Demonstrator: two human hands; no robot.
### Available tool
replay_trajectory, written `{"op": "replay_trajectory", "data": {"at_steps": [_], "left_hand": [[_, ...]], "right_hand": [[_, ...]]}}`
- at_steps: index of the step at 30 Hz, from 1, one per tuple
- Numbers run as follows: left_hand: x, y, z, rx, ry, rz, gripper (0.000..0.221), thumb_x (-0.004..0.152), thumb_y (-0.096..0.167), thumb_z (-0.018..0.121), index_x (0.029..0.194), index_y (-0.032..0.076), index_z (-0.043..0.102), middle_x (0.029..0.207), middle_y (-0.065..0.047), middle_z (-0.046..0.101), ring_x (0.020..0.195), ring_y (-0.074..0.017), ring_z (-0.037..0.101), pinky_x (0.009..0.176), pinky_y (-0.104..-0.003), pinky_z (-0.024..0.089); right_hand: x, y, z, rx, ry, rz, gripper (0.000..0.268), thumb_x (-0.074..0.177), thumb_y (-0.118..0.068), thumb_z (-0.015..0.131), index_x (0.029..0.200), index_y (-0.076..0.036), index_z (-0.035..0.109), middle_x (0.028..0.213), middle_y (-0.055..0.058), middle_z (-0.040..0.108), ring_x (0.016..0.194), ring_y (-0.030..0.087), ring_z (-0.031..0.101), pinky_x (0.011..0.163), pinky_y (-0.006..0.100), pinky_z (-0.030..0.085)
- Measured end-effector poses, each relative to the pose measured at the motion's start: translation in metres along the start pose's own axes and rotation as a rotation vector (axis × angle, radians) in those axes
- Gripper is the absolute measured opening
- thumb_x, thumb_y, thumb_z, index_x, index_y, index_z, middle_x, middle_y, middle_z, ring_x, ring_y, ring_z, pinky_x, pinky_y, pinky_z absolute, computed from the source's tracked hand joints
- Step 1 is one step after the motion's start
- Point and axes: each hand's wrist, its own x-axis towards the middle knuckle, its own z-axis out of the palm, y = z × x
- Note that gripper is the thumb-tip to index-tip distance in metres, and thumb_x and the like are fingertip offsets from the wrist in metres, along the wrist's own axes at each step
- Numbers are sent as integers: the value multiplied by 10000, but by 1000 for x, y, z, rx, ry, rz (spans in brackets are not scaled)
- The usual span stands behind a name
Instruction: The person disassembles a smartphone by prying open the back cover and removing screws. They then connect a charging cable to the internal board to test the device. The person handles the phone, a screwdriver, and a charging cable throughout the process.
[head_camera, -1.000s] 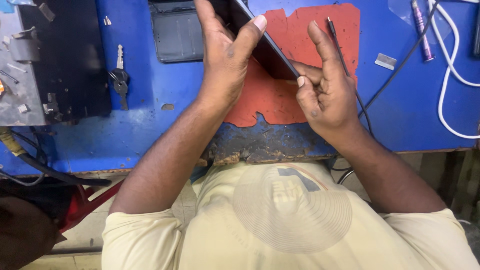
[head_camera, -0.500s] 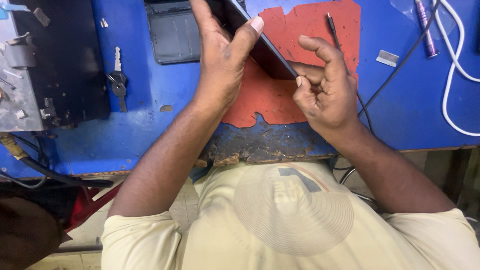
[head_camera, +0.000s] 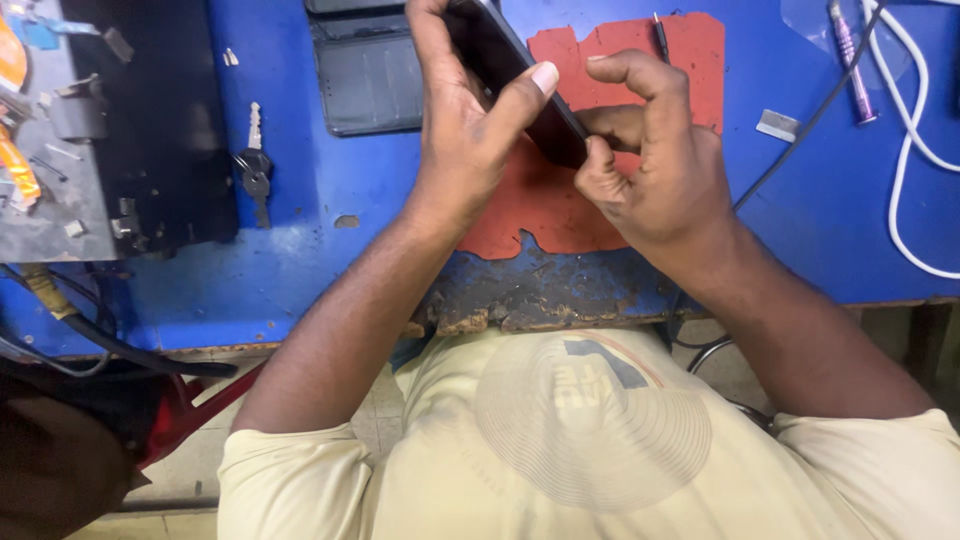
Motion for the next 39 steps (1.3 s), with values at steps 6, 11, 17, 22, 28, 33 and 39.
{"op": "replay_trajectory", "data": {"at_steps": [6,11,17,22,28,33,39], "left_hand": [[0,1,-3,-17,-71,61,597,982,56,650,1446,112,278,1194,-51,422,1027,-121,462,934,-284,431],[-1,8,3,30,-92,72,605,977,21,649,1444,113,277,1166,-50,433,976,-120,487,875,-262,459],[-5,25,12,212,-109,103,741,934,19,769,1438,114,234,1186,-51,468,1093,-132,572,968,-302,544],[-7,27,20,358,-26,183,809,883,62,844,1449,115,269,1183,-89,459,1086,-165,557,968,-338,516],[-13,42,22,626,-47,338,779,821,24,805,1413,126,310,1282,-114,445,1168,-282,453,1002,-394,473],[-15,51,18,749,-120,437,779,815,-9,783,1416,165,320,1320,-117,454,1195,-345,434,953,-418,485],[-18,54,17,876,-156,437,824,798,-11,778,1471,229,367,1310,-199,407,1098,-359,519,850,-428,475]], "right_hand": [[23,-8,-1,-24,16,-101,471,1092,65,628,1446,-33,335,1018,123,773,972,206,809,845,256,606],[43,-15,-3,-33,33,-153,447,1129,45,637,1459,-32,345,973,114,760,948,203,811,841,265,606],[63,-29,-8,1,70,-291,445,1118,49,576,1476,-25,322,1072,146,750,1028,238,797,933,268,612],[67,-37,-8,75,47,-185,418,1125,13,597,1458,-18,347,1039,146,766,955,206,805,864,276,617],[48,-37,-23,130,58,-157,362,1107,9,578,1389,-1,350,1072,161,764,1001,200,791,882,266,628],[35,-25,-31,116,30,-149,351,1125,-23,634,1354,-12,368,1053,153,761,990,168,785,890,244,614],[27,-23,-48,30,-46,-80,380,1047,10,647,1334,-19,399,1062,124,765,881,140,767,765,244,584]]}}
